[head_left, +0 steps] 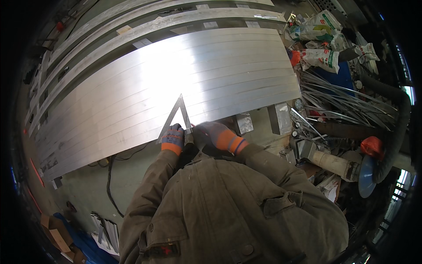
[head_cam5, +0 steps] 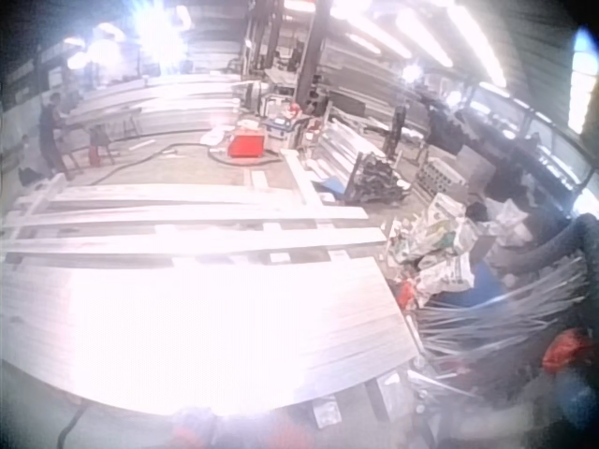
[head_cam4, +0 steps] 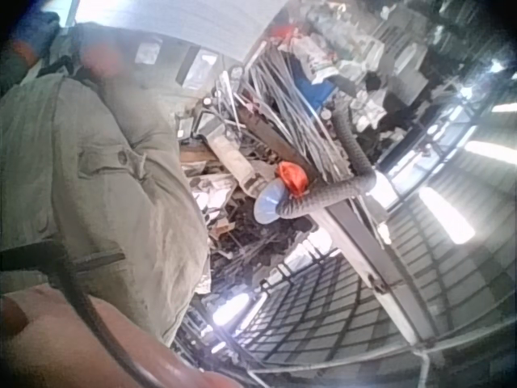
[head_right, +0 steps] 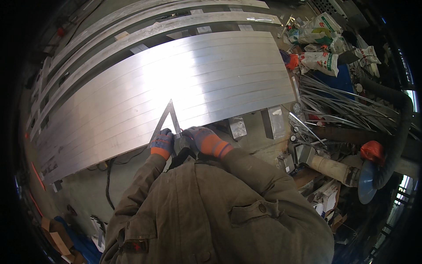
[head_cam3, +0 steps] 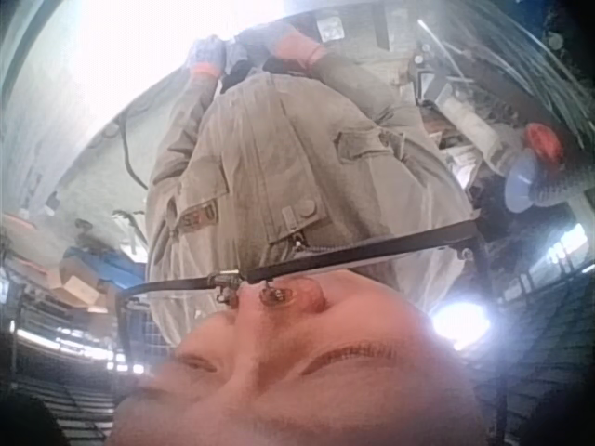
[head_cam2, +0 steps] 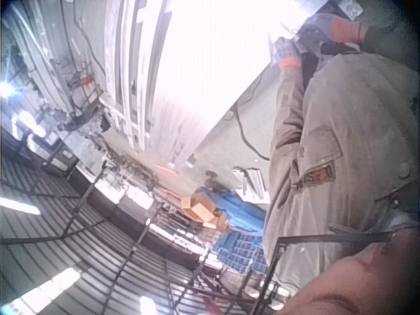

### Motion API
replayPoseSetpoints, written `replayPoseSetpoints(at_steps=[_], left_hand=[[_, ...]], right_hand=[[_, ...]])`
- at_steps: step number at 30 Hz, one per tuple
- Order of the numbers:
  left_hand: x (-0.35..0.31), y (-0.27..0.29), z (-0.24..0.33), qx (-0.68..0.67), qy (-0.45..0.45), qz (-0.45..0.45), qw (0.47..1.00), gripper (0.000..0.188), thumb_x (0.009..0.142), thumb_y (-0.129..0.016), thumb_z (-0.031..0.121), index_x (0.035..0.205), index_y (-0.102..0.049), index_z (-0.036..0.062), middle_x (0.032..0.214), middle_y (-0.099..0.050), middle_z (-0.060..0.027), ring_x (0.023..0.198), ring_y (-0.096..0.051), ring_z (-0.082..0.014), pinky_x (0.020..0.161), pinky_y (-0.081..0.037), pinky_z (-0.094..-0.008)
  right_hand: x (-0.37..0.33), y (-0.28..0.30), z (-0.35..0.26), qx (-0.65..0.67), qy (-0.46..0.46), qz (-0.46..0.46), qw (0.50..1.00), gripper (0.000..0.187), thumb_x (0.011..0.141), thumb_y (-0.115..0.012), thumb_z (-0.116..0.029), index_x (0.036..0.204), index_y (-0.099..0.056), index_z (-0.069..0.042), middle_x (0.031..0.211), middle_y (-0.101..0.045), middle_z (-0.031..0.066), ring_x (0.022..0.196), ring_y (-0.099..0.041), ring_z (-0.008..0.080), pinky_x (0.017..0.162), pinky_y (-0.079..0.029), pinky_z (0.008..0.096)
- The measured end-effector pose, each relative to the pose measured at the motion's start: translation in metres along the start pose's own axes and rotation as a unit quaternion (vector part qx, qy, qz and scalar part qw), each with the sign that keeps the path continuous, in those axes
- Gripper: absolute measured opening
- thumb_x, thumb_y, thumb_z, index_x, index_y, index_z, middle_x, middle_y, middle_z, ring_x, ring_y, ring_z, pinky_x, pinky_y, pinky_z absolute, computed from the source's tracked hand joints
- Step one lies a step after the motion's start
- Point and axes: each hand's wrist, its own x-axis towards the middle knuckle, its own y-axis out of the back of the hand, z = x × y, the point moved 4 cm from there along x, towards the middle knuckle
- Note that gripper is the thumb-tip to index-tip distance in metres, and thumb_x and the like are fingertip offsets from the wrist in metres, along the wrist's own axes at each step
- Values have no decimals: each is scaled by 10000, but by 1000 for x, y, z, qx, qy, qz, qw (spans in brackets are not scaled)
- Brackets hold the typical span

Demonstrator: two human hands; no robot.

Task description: The person uses a triangular square and a red marker to draw straight lines on a large metal sheet. They repeatedly reposition the square along the sheet and draw lines, then set the tools aside.

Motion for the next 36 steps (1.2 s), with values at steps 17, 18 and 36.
replayPoseSetpoints(at_steps=[17, 18, 36], left_hand=[[-40, 13, -55, 6, -4, 88, 996, 100, 1020, -686, 168, 1082, -724, 100, 1228, -683, -84, 1168, -687, -345, 921, -600, -493], [-40, 13, -58, 8, -9, 79, 997, 103, 1019, -689, 168, 1087, -723, 99, 1234, -681, -86, 1172, -687, -347, 918, -601, -498], [-34, 4, -72, -19, -40, 46, 998, 112, 1013, -719, 191, 1073, -732, 98, 1236, -713, -115, 1185, -669, -389, 958, -577, -513]], right_hand=[[-12, 19, -39, 65, -71, 93, 991, 245, 1041, -719, -296, 1205, -772, -123, 1137, -782, 172, 1081, -745, 412, 928, -597, 495], [-8, 16, -39, 68, -68, 96, 991, 252, 1049, -714, -303, 1215, -769, -122, 1148, -782, 174, 1084, -745, 415, 927, -596, 496], [12, -7, -47, 62, -69, 151, 984, 299, 1096, -666, -336, 1296, -732, -123, 1179, -783, 187, 1092, -745, 431, 936, -600, 503]])
